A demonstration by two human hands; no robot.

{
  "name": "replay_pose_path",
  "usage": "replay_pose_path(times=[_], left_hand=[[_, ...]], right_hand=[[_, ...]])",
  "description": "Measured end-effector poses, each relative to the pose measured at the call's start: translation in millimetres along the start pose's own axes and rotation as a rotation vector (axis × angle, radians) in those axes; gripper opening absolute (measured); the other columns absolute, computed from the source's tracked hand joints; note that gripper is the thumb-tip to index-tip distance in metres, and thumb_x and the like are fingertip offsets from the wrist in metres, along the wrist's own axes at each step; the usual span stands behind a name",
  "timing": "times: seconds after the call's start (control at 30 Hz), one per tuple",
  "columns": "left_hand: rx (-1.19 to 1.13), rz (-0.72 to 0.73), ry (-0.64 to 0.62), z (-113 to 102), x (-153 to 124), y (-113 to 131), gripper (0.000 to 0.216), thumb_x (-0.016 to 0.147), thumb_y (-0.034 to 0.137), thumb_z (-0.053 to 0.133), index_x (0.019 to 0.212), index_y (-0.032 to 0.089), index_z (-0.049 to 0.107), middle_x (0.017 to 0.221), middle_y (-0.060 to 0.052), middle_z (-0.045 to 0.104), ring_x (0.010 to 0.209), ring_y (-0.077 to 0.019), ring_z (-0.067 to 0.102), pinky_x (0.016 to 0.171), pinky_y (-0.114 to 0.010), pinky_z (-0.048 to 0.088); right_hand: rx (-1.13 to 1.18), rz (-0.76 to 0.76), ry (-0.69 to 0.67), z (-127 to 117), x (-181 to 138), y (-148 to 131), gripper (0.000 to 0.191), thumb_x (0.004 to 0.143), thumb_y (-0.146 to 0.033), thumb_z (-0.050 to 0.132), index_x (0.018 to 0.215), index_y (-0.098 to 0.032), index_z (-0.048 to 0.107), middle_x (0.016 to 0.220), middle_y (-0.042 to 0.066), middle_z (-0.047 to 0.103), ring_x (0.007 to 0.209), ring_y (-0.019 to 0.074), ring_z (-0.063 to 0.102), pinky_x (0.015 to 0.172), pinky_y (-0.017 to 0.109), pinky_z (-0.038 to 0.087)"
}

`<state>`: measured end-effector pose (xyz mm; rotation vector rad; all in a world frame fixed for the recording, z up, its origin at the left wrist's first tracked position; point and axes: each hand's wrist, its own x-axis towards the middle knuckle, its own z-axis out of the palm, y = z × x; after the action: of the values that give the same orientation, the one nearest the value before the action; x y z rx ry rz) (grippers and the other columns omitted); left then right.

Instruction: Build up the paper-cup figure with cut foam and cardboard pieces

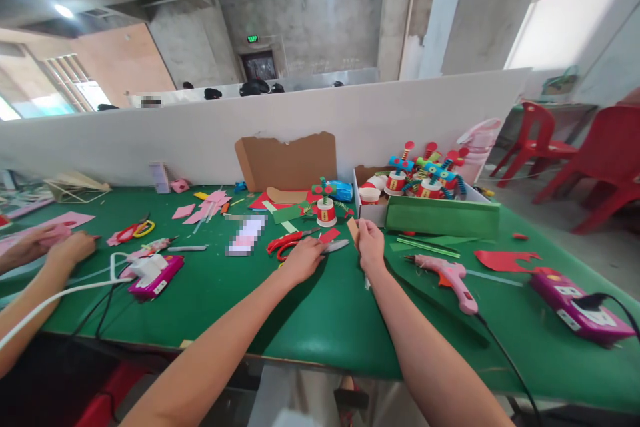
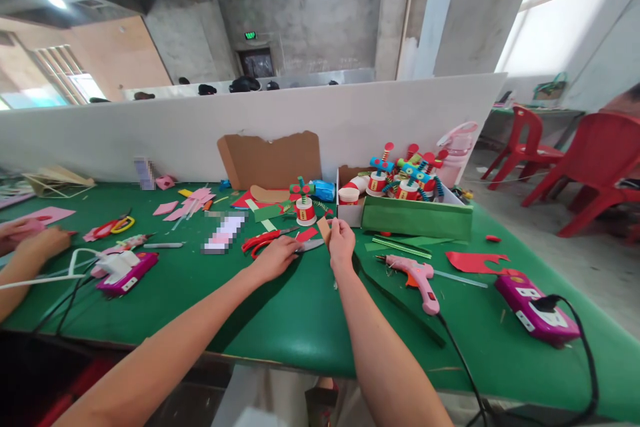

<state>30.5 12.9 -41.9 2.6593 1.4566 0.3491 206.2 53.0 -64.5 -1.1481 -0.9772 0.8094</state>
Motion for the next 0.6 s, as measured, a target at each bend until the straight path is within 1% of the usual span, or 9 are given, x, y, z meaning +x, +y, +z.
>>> replay_pose_path(times=[0.07, 0.13, 0.23, 0.3, 0.37, 0.43, 0.47, 0.53, 0.6], left_hand=[[0.01, -0.038, 0.055, -6.9, 16.1, 2.6, 0.024, 0.083, 0.014, 0.049, 0.099, 0.016, 0.065, 0.104, -0.012, 0.066, 0.103, -0.0256, 0.055, 0.09, -0.039, 0.043], [-0.117, -0.087, 0.194, -11.9, 29.9, 7.8, 0.02, 0.085, 0.019, 0.046, 0.087, 0.017, 0.066, 0.094, -0.01, 0.068, 0.094, -0.0234, 0.058, 0.085, -0.036, 0.044], [-0.601, -0.204, 0.378, -11.5, 43.3, 17.2, 0.033, 0.091, 0.037, 0.038, 0.077, 0.017, 0.061, 0.073, -0.005, 0.066, 0.069, -0.0166, 0.059, 0.066, -0.027, 0.046], [-0.932, -0.254, 0.365, -6.2, 45.6, 22.7, 0.044, 0.09, 0.05, 0.032, 0.074, 0.017, 0.056, 0.058, -0.002, 0.058, 0.052, -0.0132, 0.053, 0.051, -0.023, 0.042], [-1.105, -0.234, 0.266, 0.8, 43.6, 26.4, 0.047, 0.087, 0.059, 0.035, 0.072, 0.017, 0.053, 0.05, 0.002, 0.052, 0.042, -0.0107, 0.046, 0.042, -0.021, 0.036], [-1.126, -0.203, 0.202, 6.8, 40.0, 28.0, 0.04, 0.079, 0.058, 0.052, 0.073, 0.017, 0.052, 0.049, 0.005, 0.049, 0.04, -0.0084, 0.043, 0.039, -0.02, 0.034], [-1.118, -0.202, 0.201, 8.7, 38.4, 27.8, 0.037, 0.075, 0.054, 0.06, 0.075, 0.017, 0.053, 0.049, 0.006, 0.048, 0.04, -0.0075, 0.042, 0.039, -0.019, 0.033], [-1.113, -0.235, 0.26, 9.5, 36.4, 25.7, 0.033, 0.069, 0.046, 0.068, 0.077, 0.016, 0.054, 0.048, 0.008, 0.046, 0.04, -0.0062, 0.04, 0.038, -0.018, 0.031], [-1.146, -0.277, 0.351, 6.5, 35.9, 21.4, 0.032, 0.067, 0.043, 0.069, 0.076, 0.015, 0.056, 0.048, 0.008, 0.046, 0.04, -0.0056, 0.039, 0.038, -0.018, 0.031]], right_hand=[[0.019, 0.017, 0.015, 1.3, -1.9, -2.8, 0.041, 0.076, -0.054, 0.047, 0.073, -0.016, 0.064, 0.06, 0.001, 0.06, 0.056, 0.0147, 0.05, 0.053, 0.024, 0.038], [0.013, 0.011, 0.029, 2.1, -3.7, -5.9, 0.04, 0.076, -0.052, 0.046, 0.073, -0.016, 0.064, 0.063, 0.001, 0.061, 0.058, 0.0149, 0.051, 0.055, 0.025, 0.039], [-0.089, -0.045, 0.045, 2.3, -6.3, -10.8, 0.039, 0.08, -0.049, 0.043, 0.074, -0.017, 0.065, 0.063, 0.001, 0.062, 0.061, 0.0162, 0.053, 0.057, 0.025, 0.04], [-0.193, -0.09, 0.028, 2.6, -8.5, -13.8, 0.038, 0.081, -0.046, 0.042, 0.075, -0.018, 0.066, 0.059, 0.001, 0.061, 0.06, 0.0168, 0.053, 0.057, 0.026, 0.039], [-0.273, -0.13, -0.019, 3.8, -11.6, -15.9, 0.035, 0.082, -0.043, 0.042, 0.076, -0.018, 0.066, 0.059, 0.001, 0.061, 0.059, 0.0168, 0.054, 0.058, 0.026, 0.04], [-0.309, -0.162, -0.07, 5.9, -14.9, -16.9, 0.033, 0.083, -0.042, 0.042, 0.075, -0.019, 0.065, 0.064, 0.002, 0.064, 0.061, 0.0163, 0.055, 0.059, 0.026, 0.041], [-0.317, -0.178, -0.09, 7.0, -16.4, -17.2, 0.032, 0.083, -0.041, 0.042, 0.075, -0.02, 0.064, 0.067, 0.002, 0.066, 0.062, 0.016, 0.056, 0.06, 0.025, 0.041], [-0.317, -0.194, -0.135, 9.1, -18.6, -17.7, 0.031, 0.085, -0.041, 0.042, 0.073, -0.02, 0.063, 0.07, 0.002, 0.067, 0.064, 0.0153, 0.057, 0.06, 0.025, 0.042], [-0.281, -0.15, -0.231, 10.5, -19.8, -18.6, 0.033, 0.086, -0.043, 0.043, 0.07, -0.021, 0.061, 0.064, 0.0, 0.064, 0.058, 0.0141, 0.056, 0.054, 0.024, 0.041]])
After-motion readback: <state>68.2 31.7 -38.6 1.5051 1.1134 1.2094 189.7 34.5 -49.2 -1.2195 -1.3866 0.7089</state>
